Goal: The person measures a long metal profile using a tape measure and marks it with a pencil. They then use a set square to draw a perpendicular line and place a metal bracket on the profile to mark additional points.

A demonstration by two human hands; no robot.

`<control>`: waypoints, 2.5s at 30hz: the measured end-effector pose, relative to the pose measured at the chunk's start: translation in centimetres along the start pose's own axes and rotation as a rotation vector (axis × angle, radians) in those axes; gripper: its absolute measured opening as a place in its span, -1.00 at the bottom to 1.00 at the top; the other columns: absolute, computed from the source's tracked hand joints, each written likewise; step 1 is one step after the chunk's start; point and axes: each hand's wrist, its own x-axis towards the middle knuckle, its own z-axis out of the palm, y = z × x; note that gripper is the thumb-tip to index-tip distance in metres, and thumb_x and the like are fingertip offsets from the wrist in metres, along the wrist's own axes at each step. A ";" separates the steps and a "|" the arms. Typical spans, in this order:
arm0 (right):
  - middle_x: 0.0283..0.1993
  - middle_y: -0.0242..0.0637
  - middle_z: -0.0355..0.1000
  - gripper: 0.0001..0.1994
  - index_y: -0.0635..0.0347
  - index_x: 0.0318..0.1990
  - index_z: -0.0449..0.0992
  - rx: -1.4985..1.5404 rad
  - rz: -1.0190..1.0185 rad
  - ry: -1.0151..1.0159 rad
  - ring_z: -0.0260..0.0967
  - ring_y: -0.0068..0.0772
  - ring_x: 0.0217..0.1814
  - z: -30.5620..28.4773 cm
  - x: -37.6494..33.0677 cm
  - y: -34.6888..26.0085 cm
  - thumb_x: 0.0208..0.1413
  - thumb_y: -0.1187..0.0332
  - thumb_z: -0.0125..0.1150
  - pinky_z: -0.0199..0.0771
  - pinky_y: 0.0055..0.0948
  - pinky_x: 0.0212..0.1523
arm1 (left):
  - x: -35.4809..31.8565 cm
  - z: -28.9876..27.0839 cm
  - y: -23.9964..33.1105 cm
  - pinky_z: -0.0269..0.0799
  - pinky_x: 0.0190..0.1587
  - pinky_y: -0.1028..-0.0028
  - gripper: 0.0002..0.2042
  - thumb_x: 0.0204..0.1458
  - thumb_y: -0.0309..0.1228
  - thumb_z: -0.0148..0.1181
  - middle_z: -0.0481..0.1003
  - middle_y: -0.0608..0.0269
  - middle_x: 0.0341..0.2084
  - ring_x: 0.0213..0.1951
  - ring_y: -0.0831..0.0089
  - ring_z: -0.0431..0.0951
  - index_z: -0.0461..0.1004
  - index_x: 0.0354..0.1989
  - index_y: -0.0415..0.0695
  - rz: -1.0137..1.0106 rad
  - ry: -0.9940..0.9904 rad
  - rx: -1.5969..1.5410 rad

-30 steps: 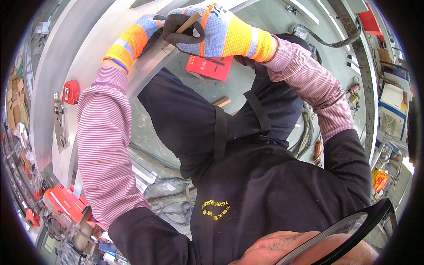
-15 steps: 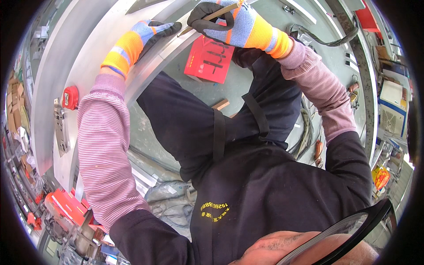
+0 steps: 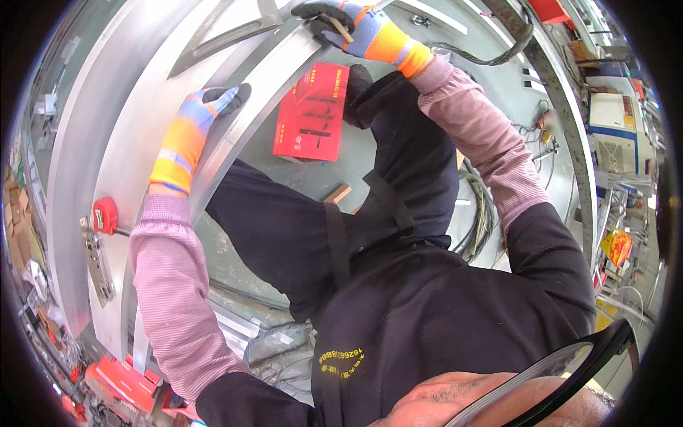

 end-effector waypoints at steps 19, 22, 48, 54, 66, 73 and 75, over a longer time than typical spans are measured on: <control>-0.15 -0.10 0.54 -0.75 0.20 -0.09 0.58 0.043 -0.134 -0.038 0.47 0.02 -0.09 1.1 -0.9 2.2 0.10 0.41 0.10 0.46 -0.15 -0.02 | -13.0 -1.5 -0.5 0.33 0.21 0.45 -0.55 0.11 -0.54 0.18 0.52 0.03 0.09 0.12 0.39 0.49 0.42 0.23 -0.22 0.306 0.125 0.212; -0.15 -0.10 0.53 -0.75 0.21 -0.09 0.57 0.026 -0.139 -0.032 0.47 0.02 -0.09 1.0 -0.9 2.5 0.10 0.40 0.10 0.46 -0.14 -0.02 | -13.0 -1.3 0.4 0.34 0.20 0.45 -0.56 0.12 -0.54 0.18 0.54 0.03 0.07 0.10 0.39 0.51 0.44 0.22 -0.22 0.321 0.134 0.280; -0.15 -0.08 0.52 -0.71 0.18 -0.12 0.58 -0.001 -0.131 -0.026 0.46 0.05 -0.06 0.6 -1.1 2.6 -0.03 0.47 0.10 0.46 -0.12 0.01 | -12.8 -0.6 0.6 0.39 0.18 0.37 -0.60 0.09 -0.49 0.19 0.57 -0.03 0.01 0.07 0.19 0.56 0.50 0.15 -0.18 0.459 0.220 0.337; -0.11 -0.08 0.50 -0.67 0.14 -0.05 0.57 0.069 -0.122 -0.059 0.44 0.06 -0.04 -0.1 -0.8 2.0 -0.04 0.39 0.18 0.46 -0.12 0.03 | -13.1 -0.6 0.3 0.37 0.19 0.37 -0.59 0.09 -0.55 0.16 0.55 -0.02 0.02 0.07 0.25 0.55 0.46 0.16 -0.27 0.409 0.219 0.330; -0.08 -0.07 0.49 -0.60 0.11 -0.04 0.57 0.014 -0.115 -0.055 0.43 0.05 -0.03 0.2 -1.1 2.0 -0.15 0.38 0.26 0.46 -0.12 0.04 | -12.9 -0.6 -0.2 0.39 0.17 0.38 -0.59 0.09 -0.57 0.17 0.56 -0.03 -0.01 0.04 0.25 0.56 0.45 0.17 -0.27 0.398 0.205 0.273; -0.08 -0.08 0.49 -0.59 0.11 -0.04 0.57 -0.010 -0.127 -0.057 0.43 0.07 -0.02 0.3 -1.0 2.3 -0.14 0.35 0.25 0.45 -0.11 0.04 | -13.5 -0.5 1.1 0.31 0.24 0.40 -0.59 0.14 -0.56 0.13 0.52 0.03 0.09 0.13 0.33 0.49 0.43 0.21 -0.27 0.334 0.175 0.298; -0.08 -0.08 0.49 -0.59 0.10 -0.04 0.56 -0.009 -0.123 -0.058 0.43 0.07 -0.02 0.3 -1.1 2.4 -0.14 0.35 0.24 0.45 -0.10 0.04 | -13.6 -0.3 1.4 0.31 0.24 0.41 -0.59 0.14 -0.56 0.13 0.53 0.03 0.08 0.13 0.33 0.50 0.43 0.20 -0.27 0.314 0.171 0.269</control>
